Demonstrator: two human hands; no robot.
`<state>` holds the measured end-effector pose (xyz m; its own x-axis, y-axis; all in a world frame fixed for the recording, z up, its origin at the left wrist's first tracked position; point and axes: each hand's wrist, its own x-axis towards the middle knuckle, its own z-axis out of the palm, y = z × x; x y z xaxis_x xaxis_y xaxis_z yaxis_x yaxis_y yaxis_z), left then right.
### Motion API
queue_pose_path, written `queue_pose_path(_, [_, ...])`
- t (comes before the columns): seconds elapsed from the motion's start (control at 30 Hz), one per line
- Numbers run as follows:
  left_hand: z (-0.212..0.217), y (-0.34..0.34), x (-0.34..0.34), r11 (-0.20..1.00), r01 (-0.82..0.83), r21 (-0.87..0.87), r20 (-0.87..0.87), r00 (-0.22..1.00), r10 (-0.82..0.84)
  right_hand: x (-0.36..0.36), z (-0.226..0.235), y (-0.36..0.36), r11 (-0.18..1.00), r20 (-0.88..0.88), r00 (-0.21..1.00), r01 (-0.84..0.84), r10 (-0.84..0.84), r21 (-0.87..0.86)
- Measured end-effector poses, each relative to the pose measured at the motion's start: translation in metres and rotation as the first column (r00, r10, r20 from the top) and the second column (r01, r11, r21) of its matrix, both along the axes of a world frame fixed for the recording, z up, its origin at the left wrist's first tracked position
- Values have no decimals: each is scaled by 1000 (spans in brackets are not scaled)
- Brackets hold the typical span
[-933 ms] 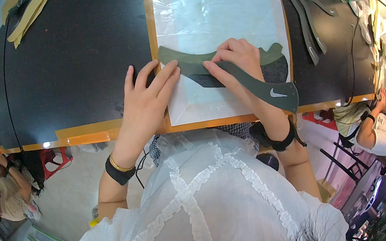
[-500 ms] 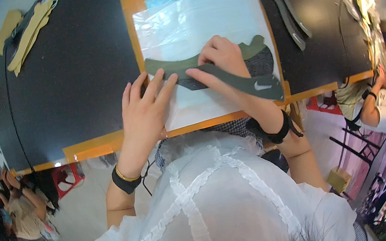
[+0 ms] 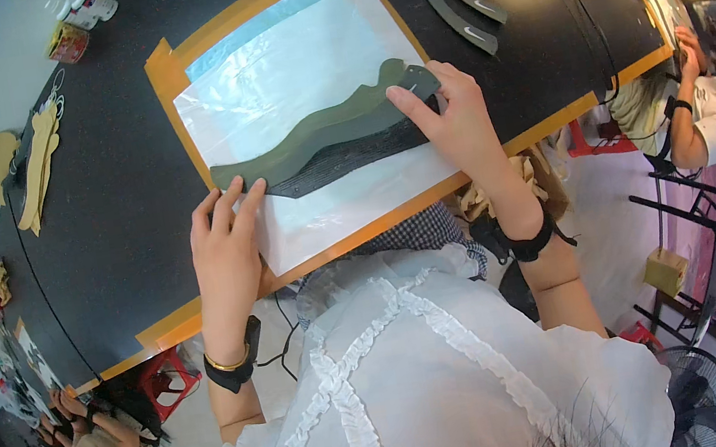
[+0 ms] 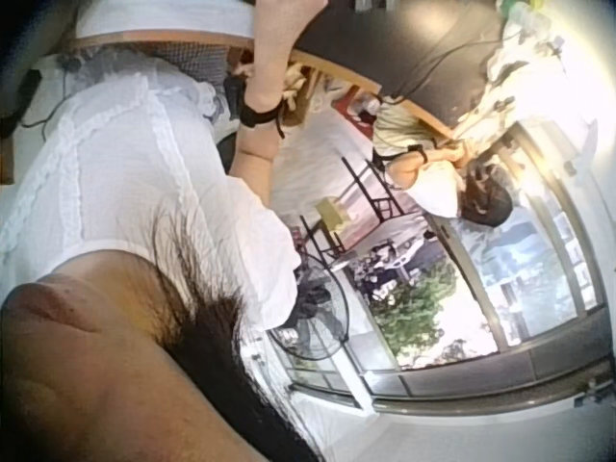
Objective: Applying adhesive and assembling various leather and fabric shoe components on a workstation.
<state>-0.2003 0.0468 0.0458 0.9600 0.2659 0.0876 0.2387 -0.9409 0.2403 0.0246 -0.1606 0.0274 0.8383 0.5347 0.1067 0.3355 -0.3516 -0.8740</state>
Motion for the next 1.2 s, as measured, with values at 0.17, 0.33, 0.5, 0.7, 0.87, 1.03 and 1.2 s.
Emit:
queue_pose_path(0.17, [17,12,12,996,42,-79,-95,994,-50,9,-8,-9,999,96,995,-9,14,-46])
queue_pose_path(0.33, [38,20,40,984,168,50,-166,973,-158,13,-11,-14,998,205,977,-47,54,-40])
queue_pose_path(0.5, [30,-17,120,900,253,-356,106,967,-230,11,-10,-15,998,180,982,-54,60,-38])
queue_pose_path(0.7, [9,-43,167,676,113,-729,-145,939,-313,12,-11,-25,997,88,995,-30,36,-69])
queue_pose_path(0.87, [9,-35,173,579,-129,-805,-291,936,-196,16,-20,-45,990,233,966,129,-110,-65])
queue_pose_path(1.03, [12,-33,176,575,-171,-800,-366,898,-243,9,-20,-51,988,313,948,95,-54,-119])
queue_pose_path(1.2, [7,-42,175,647,-75,-759,-292,927,-234,7,-22,-52,989,313,948,93,-53,-115])
